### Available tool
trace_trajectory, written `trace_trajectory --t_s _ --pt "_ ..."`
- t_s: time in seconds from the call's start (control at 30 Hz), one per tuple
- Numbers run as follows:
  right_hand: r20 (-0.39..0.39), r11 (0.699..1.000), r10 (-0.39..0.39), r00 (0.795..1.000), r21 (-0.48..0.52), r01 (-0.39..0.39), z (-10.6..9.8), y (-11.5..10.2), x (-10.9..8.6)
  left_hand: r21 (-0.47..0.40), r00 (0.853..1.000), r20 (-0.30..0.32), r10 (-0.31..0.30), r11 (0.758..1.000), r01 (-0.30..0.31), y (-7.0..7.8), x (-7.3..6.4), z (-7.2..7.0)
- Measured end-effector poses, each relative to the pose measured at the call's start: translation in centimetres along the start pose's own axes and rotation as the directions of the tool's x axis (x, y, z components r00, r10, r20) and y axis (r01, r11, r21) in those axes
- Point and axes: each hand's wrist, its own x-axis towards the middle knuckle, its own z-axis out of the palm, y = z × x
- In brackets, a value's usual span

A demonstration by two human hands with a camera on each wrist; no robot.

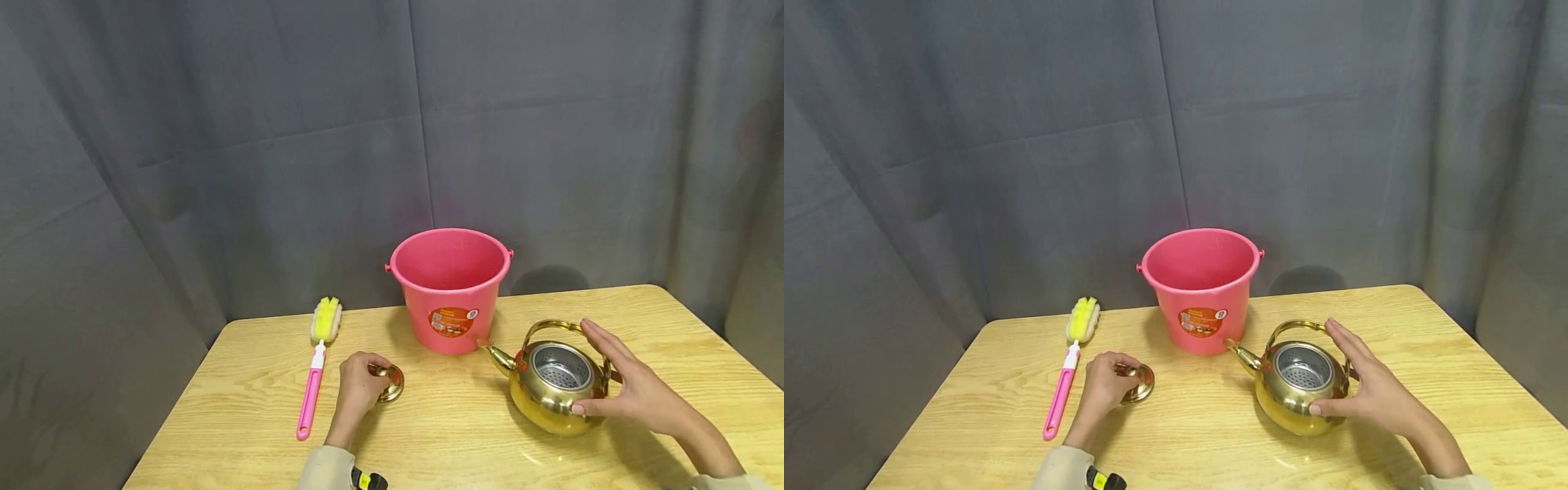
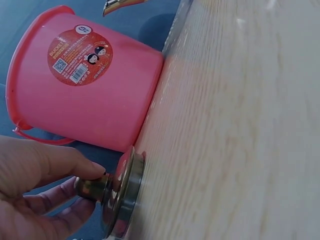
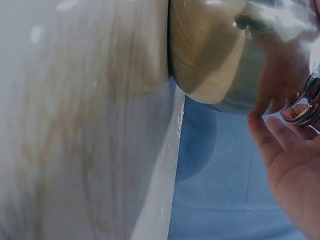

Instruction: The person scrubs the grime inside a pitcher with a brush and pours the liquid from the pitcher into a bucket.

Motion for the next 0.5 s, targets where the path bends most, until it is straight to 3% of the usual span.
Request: trace_trajectory --t_s 0.37,0.5 --pt "0.012 1.000 0.007 1.000 0.006 -0.007 0.1 0.0 0.0 -0.021 0.999 0.015 -0.029 0.999 0.030 0.1 0.2 -0.8" --pt "0.017 1.000 0.013 1.000 0.018 -0.013 0.0 0.0 0.0 -0.017 0.999 -0.010 -0.034 0.999 0.034 0.6 0.2 -1.3"
